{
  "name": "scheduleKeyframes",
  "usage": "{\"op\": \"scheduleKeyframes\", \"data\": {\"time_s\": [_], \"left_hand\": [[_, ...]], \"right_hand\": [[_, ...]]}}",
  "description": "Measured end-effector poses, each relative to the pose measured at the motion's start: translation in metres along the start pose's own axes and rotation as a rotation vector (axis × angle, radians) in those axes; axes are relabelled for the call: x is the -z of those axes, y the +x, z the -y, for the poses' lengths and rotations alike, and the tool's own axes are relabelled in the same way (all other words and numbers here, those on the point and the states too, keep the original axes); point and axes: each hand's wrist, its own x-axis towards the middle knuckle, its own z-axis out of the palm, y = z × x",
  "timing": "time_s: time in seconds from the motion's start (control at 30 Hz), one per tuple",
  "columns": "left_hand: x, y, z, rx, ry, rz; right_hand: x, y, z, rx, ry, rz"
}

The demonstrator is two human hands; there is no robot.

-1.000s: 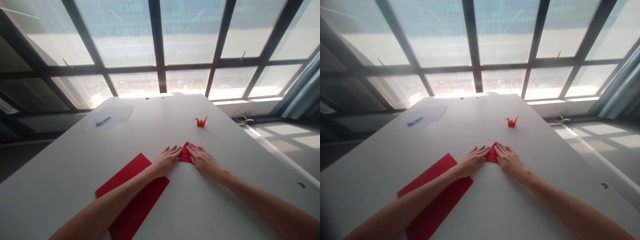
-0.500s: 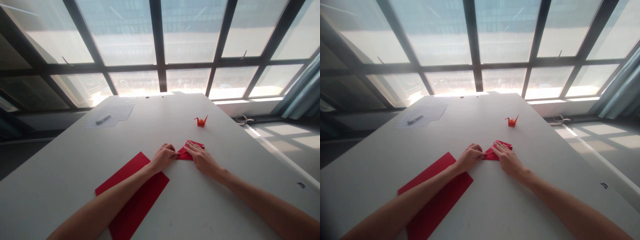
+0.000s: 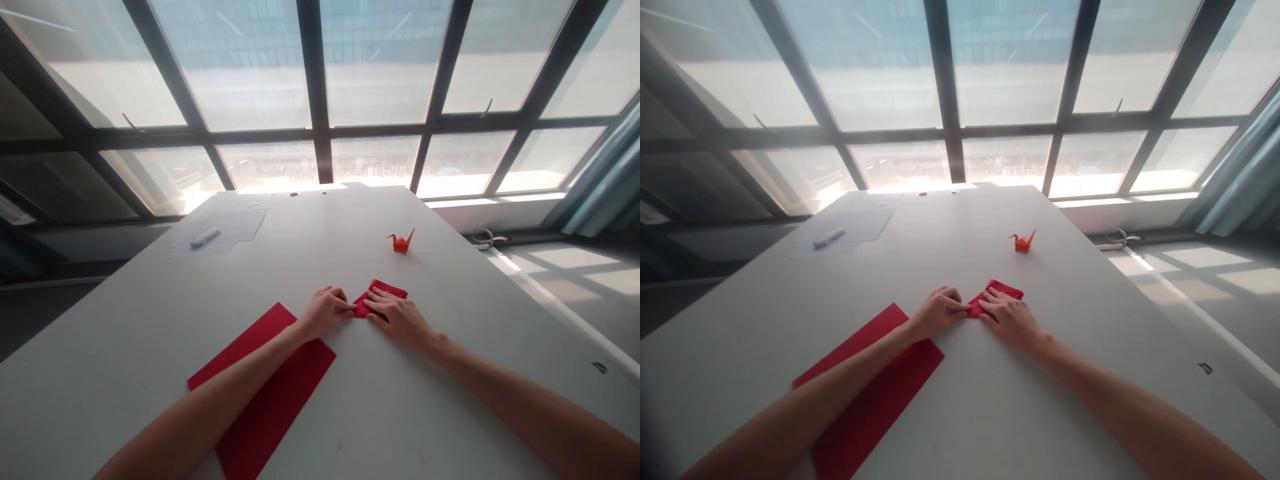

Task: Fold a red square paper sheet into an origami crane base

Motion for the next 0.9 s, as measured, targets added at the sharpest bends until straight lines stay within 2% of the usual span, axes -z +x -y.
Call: {"op": "scheduleKeyframes", "data": {"time_s": [0.37, 0.77, 0.9], "left_hand": [[0.009, 0.000, -0.005, -0.064, 0.025, 0.034], [0.008, -0.004, -0.012, -0.109, 0.154, 0.026], [0.014, -0.008, -0.018, -0.153, 0.258, 0.072]], "right_hand": [[-0.004, 0.001, 0.003, -0.031, -0.073, -0.007], [-0.009, -0.001, -0.001, -0.064, -0.036, -0.036], [-0.008, 0.000, 0.000, -0.048, -0.029, -0.040]]}}
